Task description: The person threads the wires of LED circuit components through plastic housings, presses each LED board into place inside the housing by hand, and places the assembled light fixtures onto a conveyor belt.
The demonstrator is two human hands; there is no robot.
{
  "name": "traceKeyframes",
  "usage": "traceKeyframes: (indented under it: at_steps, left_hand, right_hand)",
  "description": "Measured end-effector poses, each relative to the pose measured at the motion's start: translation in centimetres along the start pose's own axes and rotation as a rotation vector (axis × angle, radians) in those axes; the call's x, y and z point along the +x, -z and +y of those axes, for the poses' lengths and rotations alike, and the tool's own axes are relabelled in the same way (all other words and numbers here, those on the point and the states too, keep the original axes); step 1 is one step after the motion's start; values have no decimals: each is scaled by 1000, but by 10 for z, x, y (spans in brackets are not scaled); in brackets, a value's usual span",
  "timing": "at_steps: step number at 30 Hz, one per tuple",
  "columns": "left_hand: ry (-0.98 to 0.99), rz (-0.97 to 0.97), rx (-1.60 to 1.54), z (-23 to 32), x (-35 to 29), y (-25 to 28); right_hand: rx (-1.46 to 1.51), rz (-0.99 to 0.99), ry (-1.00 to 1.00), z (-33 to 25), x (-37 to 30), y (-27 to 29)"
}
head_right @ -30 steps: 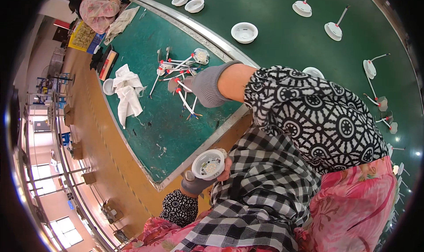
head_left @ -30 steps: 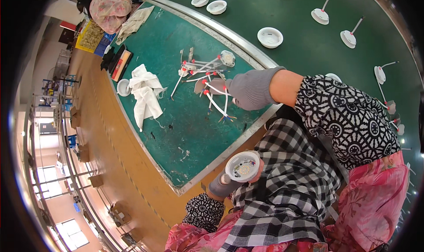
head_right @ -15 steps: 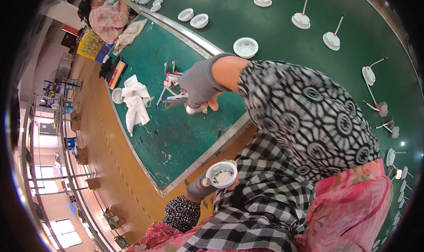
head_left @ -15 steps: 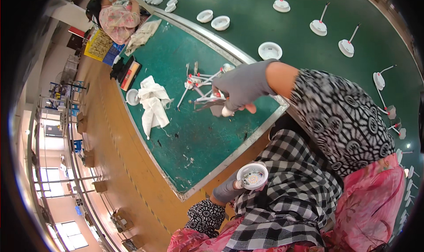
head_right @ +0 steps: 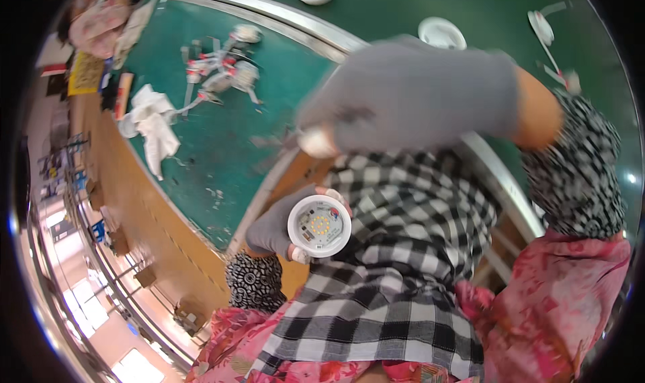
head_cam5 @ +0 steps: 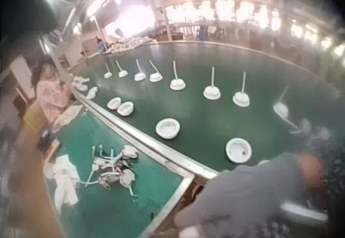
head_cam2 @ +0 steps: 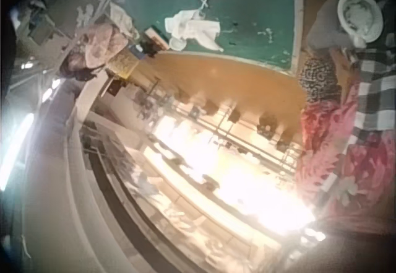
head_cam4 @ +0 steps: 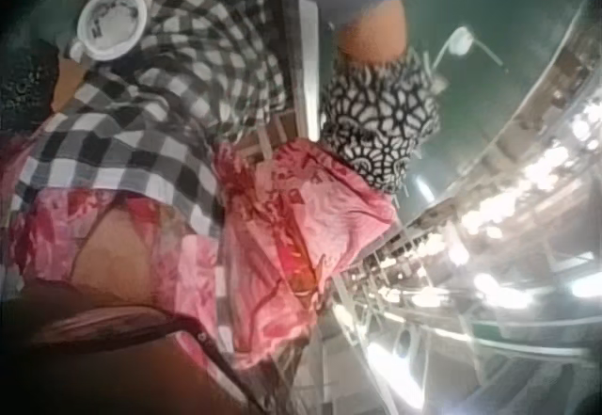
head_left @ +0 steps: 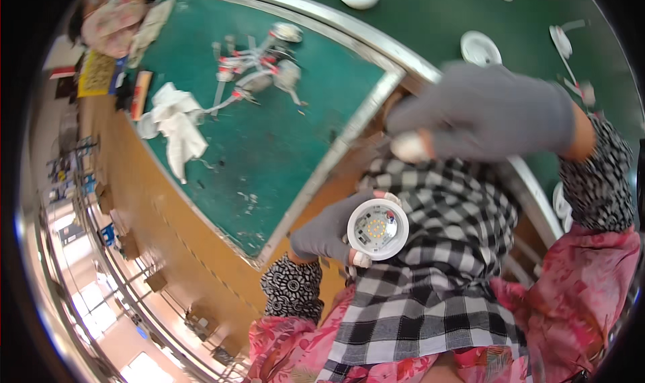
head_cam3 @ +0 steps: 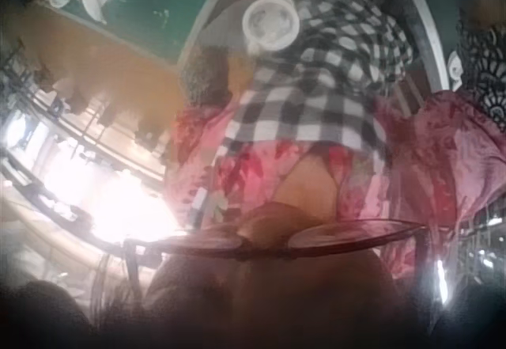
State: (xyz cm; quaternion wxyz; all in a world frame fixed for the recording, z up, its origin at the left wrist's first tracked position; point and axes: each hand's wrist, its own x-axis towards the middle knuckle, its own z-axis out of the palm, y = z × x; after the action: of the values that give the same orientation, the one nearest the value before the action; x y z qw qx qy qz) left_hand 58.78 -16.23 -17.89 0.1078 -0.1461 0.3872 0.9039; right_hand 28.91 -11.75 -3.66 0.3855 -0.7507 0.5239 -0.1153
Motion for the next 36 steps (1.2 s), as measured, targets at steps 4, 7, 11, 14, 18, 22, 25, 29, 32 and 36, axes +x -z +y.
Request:
traceKeyframes:
  at_steps: [4,7,11,14,18,22,25,29,32,36]
  left_hand:
    - [172,-201,414,4,42,-9]
    - [225,-300,670,-19,59,-19]
    - [302,-296,722,-35,64,-26]
    - [319,-296,715,-37,70,-35]
    - [383,-210,624,-38,71,-42]
    - [399,-136,611,-33,72,-54]
    - [424,-77,588,-31,73,-58]
    - [417,-47,607,-33,72,-59]
    - [405,-42,626,-32,74,-62]
    - [433,-28,681,-35,75,-60]
  right_hand:
    - [12,-118,-171,10,-102,-65]
    - [-1,-85,-361,-4,-142,-101]
    - [162,-101,-459,-16,-164,-132]
    - [39,3,-414,-15,-168,-172]
    - [77,99,-430,-19,-160,-188]
    - [-91,285,-383,-22,-152,-202]
    - [-103,208,-350,-23,-148,-197]
    - [-114,346,-322,-25,-141,-212]
    - [-139,63,-373,-29,-139,-203]
    - [-194,205,-348,-27,-136,-201]
